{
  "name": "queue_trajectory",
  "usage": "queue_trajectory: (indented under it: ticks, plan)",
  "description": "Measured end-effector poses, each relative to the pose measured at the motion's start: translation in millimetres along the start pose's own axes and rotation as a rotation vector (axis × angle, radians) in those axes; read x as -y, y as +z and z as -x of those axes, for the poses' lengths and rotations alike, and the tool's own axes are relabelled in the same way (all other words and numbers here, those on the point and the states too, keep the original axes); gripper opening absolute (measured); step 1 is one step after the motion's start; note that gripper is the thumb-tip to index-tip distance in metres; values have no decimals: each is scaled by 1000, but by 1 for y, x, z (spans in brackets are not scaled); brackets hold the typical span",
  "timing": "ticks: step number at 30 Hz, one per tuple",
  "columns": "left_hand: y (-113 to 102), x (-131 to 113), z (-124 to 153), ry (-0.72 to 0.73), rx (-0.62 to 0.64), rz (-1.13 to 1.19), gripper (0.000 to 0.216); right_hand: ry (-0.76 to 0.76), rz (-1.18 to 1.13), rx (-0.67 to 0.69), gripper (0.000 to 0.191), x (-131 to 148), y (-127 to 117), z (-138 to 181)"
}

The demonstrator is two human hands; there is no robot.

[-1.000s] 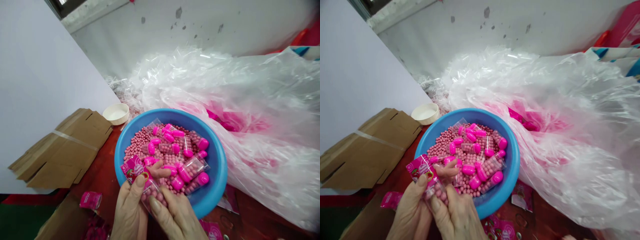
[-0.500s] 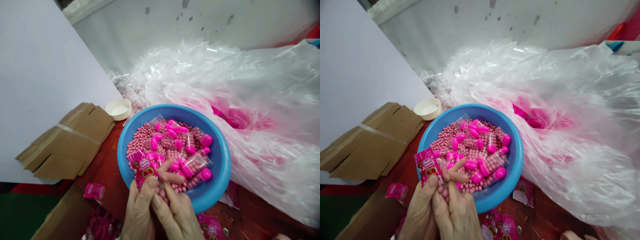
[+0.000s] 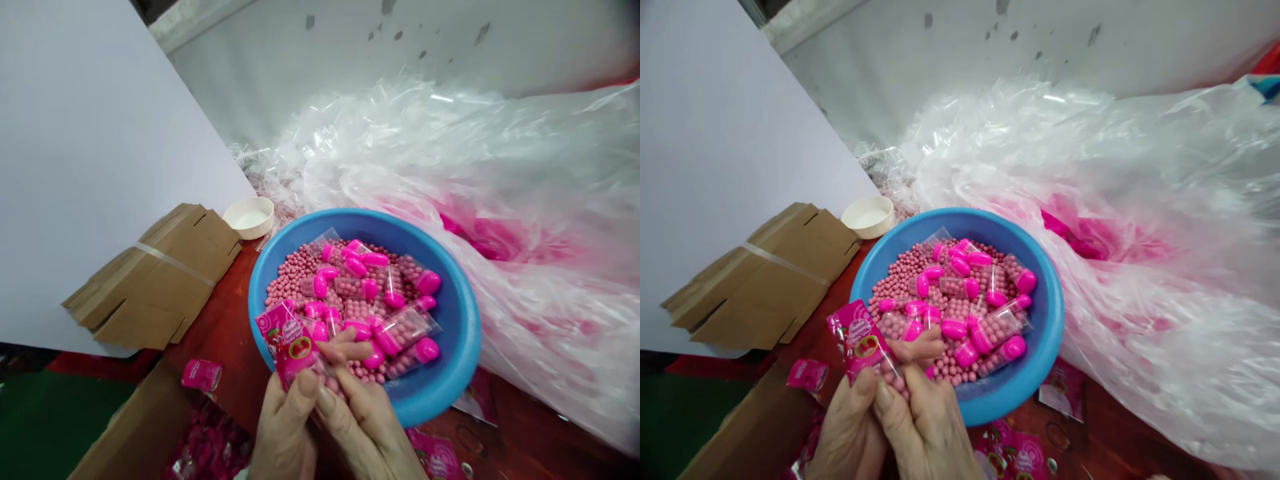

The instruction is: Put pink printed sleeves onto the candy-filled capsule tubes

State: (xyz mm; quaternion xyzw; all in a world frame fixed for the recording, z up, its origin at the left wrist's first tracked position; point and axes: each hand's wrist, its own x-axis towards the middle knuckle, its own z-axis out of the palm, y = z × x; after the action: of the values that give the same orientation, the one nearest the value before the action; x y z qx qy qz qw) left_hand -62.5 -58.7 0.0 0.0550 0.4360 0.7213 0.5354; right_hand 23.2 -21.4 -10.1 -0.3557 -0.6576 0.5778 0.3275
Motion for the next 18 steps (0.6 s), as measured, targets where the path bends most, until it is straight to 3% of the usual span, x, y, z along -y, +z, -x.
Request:
queue_trajectory:
  ticks: [5, 12, 15, 18]
  plan:
    - [-1, -12, -5, 64, -124, -25, 14, 41, -3, 76, 34, -10, 3, -3]
    - [12, 0, 0, 121, -181, 20, 10, -16, -111, 108, 37, 0, 1, -6]
    - [12, 3, 2, 109, -136, 40, 8, -16, -32, 121, 40, 2, -3, -4]
    - [5, 1, 0, 120, -61, 3, 17, -40, 146, 49, 38, 0, -4, 1]
